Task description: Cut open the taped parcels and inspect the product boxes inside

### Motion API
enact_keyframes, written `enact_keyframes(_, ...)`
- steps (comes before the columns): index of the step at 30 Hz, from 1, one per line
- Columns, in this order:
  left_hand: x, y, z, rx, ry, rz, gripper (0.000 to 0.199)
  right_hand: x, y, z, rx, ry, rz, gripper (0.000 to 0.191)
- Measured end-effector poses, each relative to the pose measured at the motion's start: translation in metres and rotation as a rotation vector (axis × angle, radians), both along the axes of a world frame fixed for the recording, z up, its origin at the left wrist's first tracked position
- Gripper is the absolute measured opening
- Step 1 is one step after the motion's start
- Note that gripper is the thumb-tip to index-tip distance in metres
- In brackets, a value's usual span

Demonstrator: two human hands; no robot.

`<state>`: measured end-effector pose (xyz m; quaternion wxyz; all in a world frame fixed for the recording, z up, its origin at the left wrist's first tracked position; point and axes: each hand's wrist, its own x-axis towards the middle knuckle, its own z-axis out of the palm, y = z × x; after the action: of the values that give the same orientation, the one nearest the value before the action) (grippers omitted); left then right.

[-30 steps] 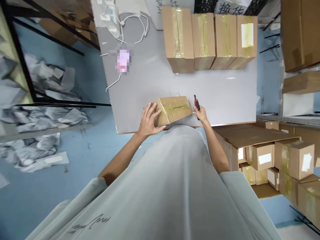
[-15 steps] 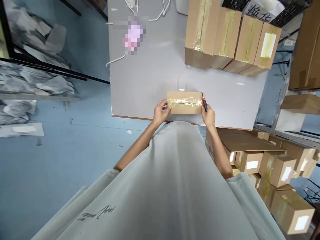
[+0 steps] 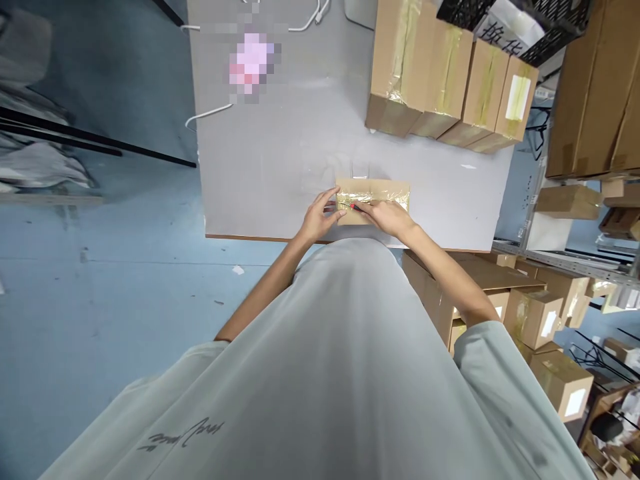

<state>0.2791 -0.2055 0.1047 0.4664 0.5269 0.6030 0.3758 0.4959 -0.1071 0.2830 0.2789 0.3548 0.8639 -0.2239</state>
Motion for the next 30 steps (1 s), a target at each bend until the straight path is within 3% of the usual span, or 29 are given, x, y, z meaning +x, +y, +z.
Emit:
enact_keyframes(15,-0.002,0.006,-0.008,-0.011,-0.059,0.006,0.086,-0.046,0.015,0.018,0.046,-0.182,0.194,0.064)
enact_keyframes(20,-0.005,0.007,-0.013,-0.004,-0.124,0.024,0.088,-0.061,0.016,0.02,0.062,-0.177,0.239,0.056)
enact_keyframes(26,-0.005,0.003,-0.01,-0.055,-0.173,0.052,0.093,-0.042,0.024,0.022,0.044,-0.173,0.249,0.053)
enact_keyframes(30,-0.005,0.002,-0.009,-0.108,-0.166,0.082,0.099,0.003,0.038,0.026,0.05,-0.246,0.161,0.05)
